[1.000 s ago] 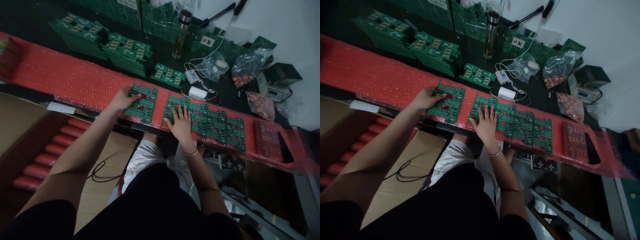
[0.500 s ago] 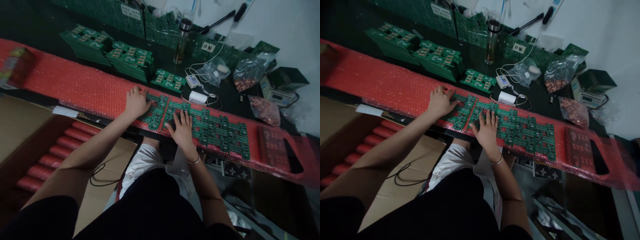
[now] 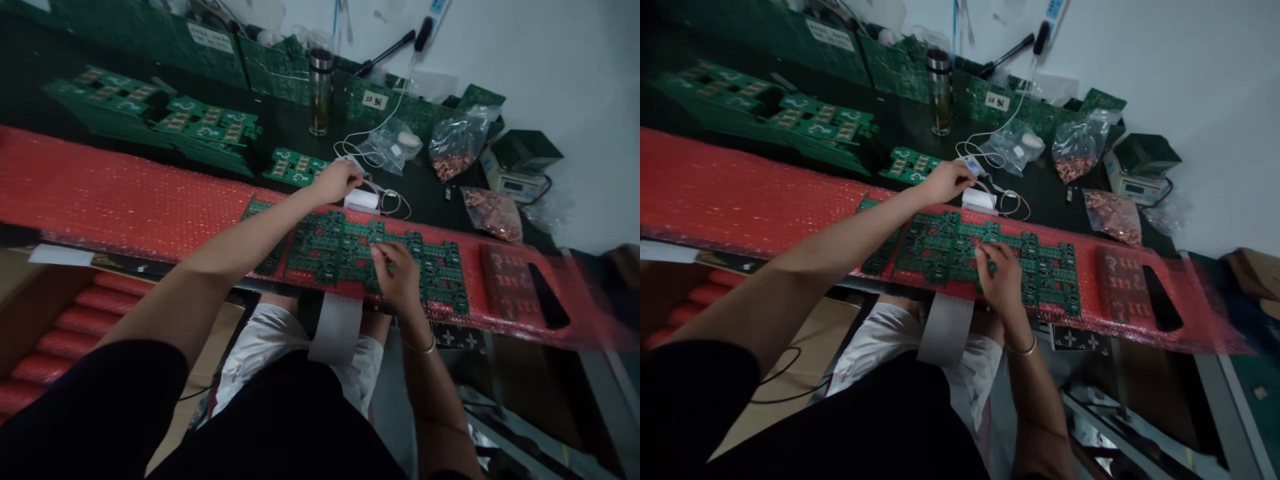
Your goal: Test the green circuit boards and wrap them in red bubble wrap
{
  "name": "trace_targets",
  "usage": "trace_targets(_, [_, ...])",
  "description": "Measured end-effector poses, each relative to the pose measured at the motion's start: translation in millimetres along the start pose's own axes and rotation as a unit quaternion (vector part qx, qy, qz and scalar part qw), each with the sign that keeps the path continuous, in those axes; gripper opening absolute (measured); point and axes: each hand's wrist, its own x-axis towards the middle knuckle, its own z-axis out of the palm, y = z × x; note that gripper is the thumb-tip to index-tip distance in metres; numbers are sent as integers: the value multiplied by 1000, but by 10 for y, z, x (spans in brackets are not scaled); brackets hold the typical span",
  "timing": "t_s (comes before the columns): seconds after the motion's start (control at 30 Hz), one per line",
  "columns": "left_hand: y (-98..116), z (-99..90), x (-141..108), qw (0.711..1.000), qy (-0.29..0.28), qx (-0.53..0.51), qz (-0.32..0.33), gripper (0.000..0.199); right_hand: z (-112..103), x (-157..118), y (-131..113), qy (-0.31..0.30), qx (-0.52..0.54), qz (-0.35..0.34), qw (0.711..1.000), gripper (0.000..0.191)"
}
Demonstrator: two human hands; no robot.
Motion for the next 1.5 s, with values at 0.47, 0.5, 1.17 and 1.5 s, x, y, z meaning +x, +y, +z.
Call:
trace_targets(0.47, [1887,1135,-18,987,-108,5,120,57,-1780,1135,1545,126,97,110,981,5])
trace_targets(0.5, [1939,1273,-154,977,-173,47,118,66,-1946,1150,1674,154,123,140,970,3])
trace_targets(1.17, [1799,1614,-1000,934,-275,196,112,61,-1527,458,2486,-2,265,183,947,28])
trace_targets(1.5, [1852,1666,-1104,934,-264,226,86,70,-1242,363,2396,-13,-115,77,990,29])
